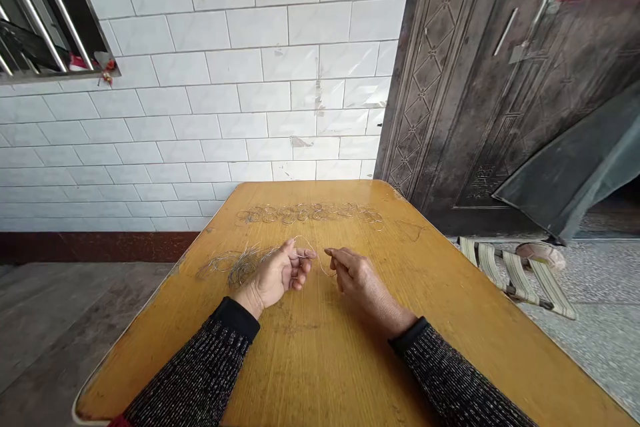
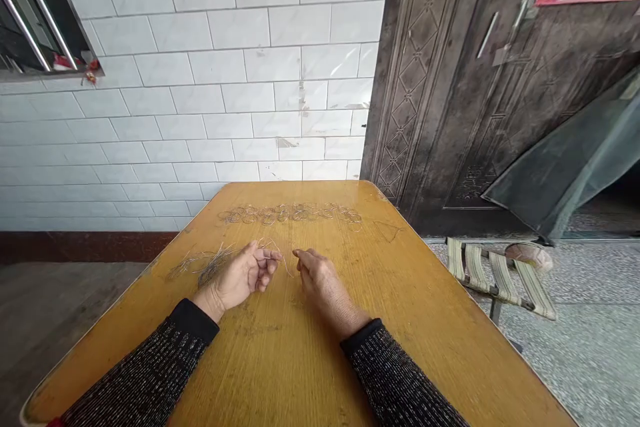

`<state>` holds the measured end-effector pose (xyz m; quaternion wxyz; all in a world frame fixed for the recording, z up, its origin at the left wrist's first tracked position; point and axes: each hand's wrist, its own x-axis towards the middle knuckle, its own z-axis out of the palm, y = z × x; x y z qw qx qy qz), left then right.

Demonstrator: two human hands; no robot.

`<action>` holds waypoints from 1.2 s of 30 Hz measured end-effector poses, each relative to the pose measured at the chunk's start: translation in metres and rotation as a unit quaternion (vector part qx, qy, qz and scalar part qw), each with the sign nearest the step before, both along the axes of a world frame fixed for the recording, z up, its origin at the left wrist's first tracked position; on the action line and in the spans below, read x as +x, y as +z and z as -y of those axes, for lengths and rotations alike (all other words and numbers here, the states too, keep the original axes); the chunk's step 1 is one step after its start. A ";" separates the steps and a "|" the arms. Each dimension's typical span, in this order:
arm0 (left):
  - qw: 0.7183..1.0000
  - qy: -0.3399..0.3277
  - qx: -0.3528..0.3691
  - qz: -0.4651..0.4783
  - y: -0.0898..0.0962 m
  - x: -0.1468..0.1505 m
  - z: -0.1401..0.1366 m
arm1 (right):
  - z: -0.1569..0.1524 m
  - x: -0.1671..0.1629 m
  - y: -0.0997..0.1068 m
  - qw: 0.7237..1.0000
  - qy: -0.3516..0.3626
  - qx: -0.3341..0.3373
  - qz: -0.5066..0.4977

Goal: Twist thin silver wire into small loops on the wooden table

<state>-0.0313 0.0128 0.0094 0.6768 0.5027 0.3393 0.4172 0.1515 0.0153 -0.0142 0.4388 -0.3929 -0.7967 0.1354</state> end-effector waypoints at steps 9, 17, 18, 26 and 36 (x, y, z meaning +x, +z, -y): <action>0.989 0.136 0.062 -0.022 0.000 0.021 0.008 | 0.002 -0.008 0.001 0.997 -0.032 -0.024 -0.060; 0.979 0.184 0.064 -0.060 -0.003 0.024 0.007 | 0.005 -0.015 -0.002 0.999 -0.018 0.020 0.045; 0.980 0.181 0.065 -0.057 -0.004 0.024 0.007 | 0.006 -0.015 -0.002 0.997 -0.029 0.020 0.070; 0.974 0.164 0.123 -0.101 -0.006 0.026 0.005 | 0.012 -0.010 0.007 0.944 -0.126 0.010 0.306; 0.977 0.150 0.122 -0.084 -0.011 0.024 0.002 | 0.015 -0.011 0.013 0.918 -0.127 -0.020 0.375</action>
